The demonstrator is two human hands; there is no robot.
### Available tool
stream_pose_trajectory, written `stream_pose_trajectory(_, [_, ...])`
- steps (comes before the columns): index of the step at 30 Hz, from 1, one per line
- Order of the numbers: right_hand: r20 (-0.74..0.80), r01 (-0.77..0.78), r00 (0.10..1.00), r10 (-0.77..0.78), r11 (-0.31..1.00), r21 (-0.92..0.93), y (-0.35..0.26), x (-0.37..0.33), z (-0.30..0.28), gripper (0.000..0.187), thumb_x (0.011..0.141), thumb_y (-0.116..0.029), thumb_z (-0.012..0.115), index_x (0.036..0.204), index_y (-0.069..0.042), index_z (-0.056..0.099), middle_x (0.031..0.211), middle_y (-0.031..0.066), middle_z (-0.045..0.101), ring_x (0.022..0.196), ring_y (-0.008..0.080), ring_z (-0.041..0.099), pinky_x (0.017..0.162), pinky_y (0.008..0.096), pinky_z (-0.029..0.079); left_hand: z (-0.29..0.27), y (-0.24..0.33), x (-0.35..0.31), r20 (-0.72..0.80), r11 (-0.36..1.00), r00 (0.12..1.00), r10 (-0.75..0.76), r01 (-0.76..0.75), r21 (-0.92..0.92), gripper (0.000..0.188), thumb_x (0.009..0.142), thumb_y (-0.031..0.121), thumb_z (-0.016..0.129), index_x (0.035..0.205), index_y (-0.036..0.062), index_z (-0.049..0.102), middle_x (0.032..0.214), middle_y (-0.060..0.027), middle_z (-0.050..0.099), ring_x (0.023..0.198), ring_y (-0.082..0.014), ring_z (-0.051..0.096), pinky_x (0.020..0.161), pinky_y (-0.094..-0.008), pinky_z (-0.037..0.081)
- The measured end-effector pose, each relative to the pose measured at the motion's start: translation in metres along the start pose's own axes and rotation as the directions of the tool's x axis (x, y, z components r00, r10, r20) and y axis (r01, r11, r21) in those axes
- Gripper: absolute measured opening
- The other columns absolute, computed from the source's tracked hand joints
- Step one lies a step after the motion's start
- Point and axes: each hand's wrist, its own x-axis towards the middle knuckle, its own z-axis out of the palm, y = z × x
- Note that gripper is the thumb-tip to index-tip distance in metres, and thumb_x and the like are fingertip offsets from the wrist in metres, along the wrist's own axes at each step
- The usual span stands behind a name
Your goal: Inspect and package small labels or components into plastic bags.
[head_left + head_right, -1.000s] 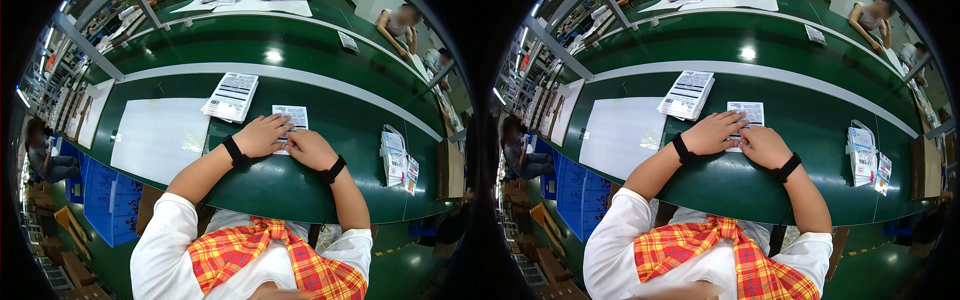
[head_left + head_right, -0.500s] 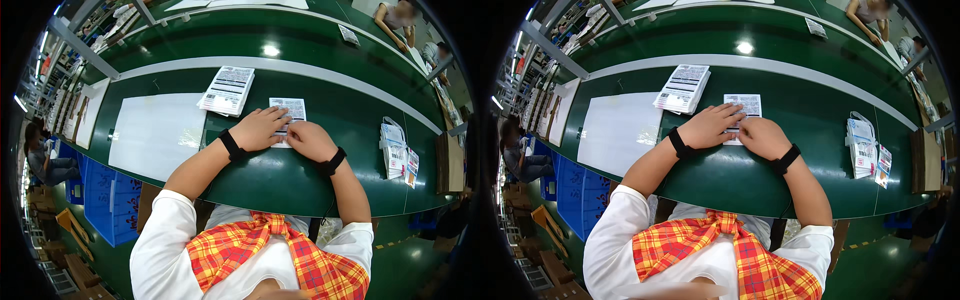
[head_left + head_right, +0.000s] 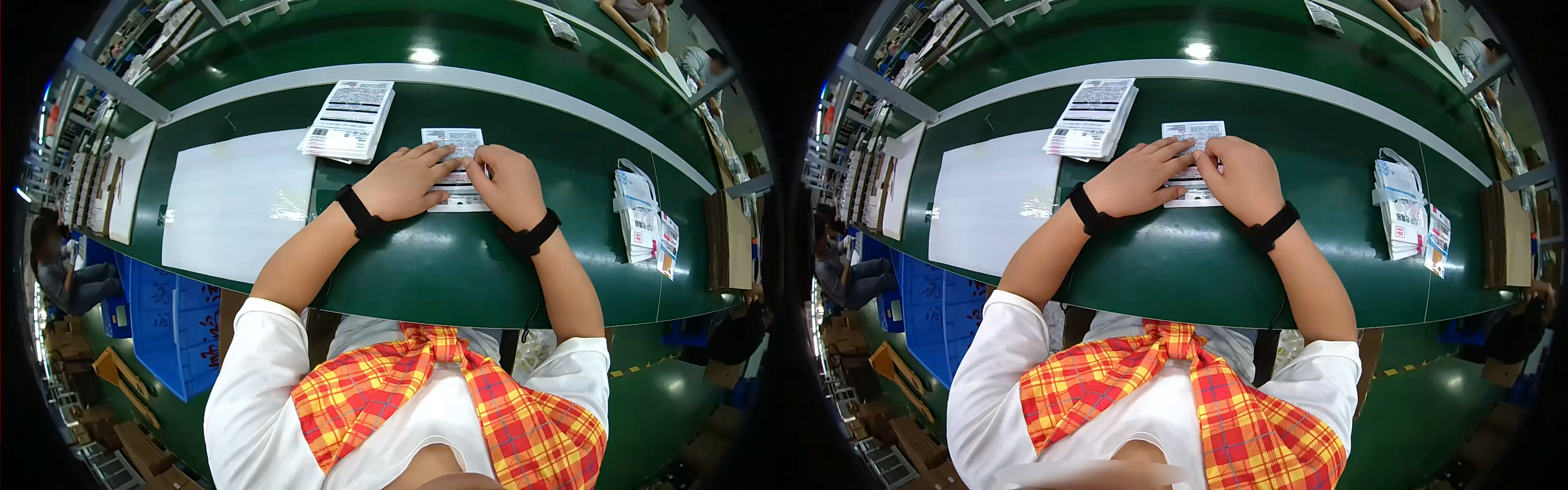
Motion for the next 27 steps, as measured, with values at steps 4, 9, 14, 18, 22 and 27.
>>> stream_pose_trajectory(4, [-0.055, 0.013, 0.998, -0.016, 0.999, -0.047, 0.000, -0.002, 0.002, 0.023, 0.090, -0.020, 0.064, 0.078, -0.001, 0.061, 0.073, 0.0143, 0.060, 0.063, 0.0313, 0.058, 0.057, 0.0401, 0.044, 0.002, 0.000, 0.000, -0.012, 1.000, 1.000, 0.002, -0.002, 0.003, 0.055, 0.096, 0.033, 0.059, 0.144, 0.0104, 0.047, 0.154, -0.0126, 0.040, 0.144, -0.0322, 0.035, 0.112, -0.0484, 0.035])
stream_pose_trajectory(9, [-0.106, -0.007, 0.994, -0.002, 0.997, -0.083, 0.001, 0.000, -0.001, 0.024, 0.090, -0.019, 0.064, 0.075, 0.000, 0.060, 0.067, 0.0139, 0.057, 0.058, 0.0300, 0.055, 0.055, 0.0387, 0.042, 0.003, 0.000, 0.001, -0.013, 1.000, 1.000, 0.000, 0.000, 0.018, 0.055, 0.096, 0.033, 0.059, 0.145, 0.0112, 0.046, 0.154, -0.0124, 0.041, 0.144, -0.0321, 0.035, 0.113, -0.0485, 0.034])
stream_pose_trajectory(14, [-0.190, -0.187, 0.964, 0.184, 0.982, -0.002, 0.019, 0.008, -0.023, 0.028, 0.089, -0.019, 0.064, 0.072, 0.002, 0.056, 0.059, 0.0144, 0.051, 0.052, 0.0278, 0.047, 0.052, 0.0360, 0.038, 0.000, 0.003, 0.001, 0.014, 1.000, 1.000, -0.008, 0.008, -0.004, 0.055, 0.096, 0.034, 0.058, 0.145, 0.0114, 0.046, 0.154, -0.0125, 0.041, 0.144, -0.0324, 0.035, 0.113, -0.0486, 0.034])
stream_pose_trajectory(18, [-0.297, -0.277, 0.924, 0.242, 0.958, -0.081, 0.040, 0.011, -0.043, 0.030, 0.088, -0.020, 0.062, 0.071, 0.002, 0.053, 0.057, 0.0145, 0.047, 0.050, 0.0260, 0.042, 0.052, 0.0348, 0.036, 0.003, 0.000, 0.000, 0.008, 1.000, 1.000, -0.004, 0.004, 0.008, 0.055, 0.096, 0.033, 0.058, 0.145, 0.0112, 0.046, 0.155, -0.0128, 0.040, 0.144, -0.0327, 0.035, 0.113, -0.0486, 0.034])
stream_pose_trajectory(22, [-0.378, -0.330, 0.893, 0.243, 0.926, -0.185, 0.057, 0.009, -0.056, 0.030, 0.087, -0.020, 0.059, 0.070, 0.003, 0.050, 0.057, 0.0150, 0.045, 0.050, 0.0259, 0.041, 0.051, 0.0349, 0.036, 0.003, -0.001, 0.000, 0.006, 1.000, 1.000, -0.010, 0.009, 0.006, 0.055, 0.096, 0.033, 0.058, 0.145, 0.0108, 0.046, 0.155, -0.0129, 0.040, 0.144, -0.0328, 0.035, 0.113, -0.0484, 0.034])
stream_pose_trajectory(27, [-0.431, -0.368, 0.865, 0.257, 0.909, -0.196, 0.061, 0.010, -0.070, 0.030, 0.087, -0.021, 0.059, 0.070, 0.003, 0.049, 0.058, 0.0165, 0.046, 0.051, 0.0282, 0.042, 0.052, 0.0357, 0.037, -0.002, 0.001, 0.002, 0.005, 1.000, 1.000, -0.005, 0.005, -0.002, 0.055, 0.097, 0.034, 0.058, 0.145, 0.0106, 0.046, 0.155, -0.0133, 0.040, 0.144, -0.0329, 0.035, 0.114, -0.0485, 0.033])
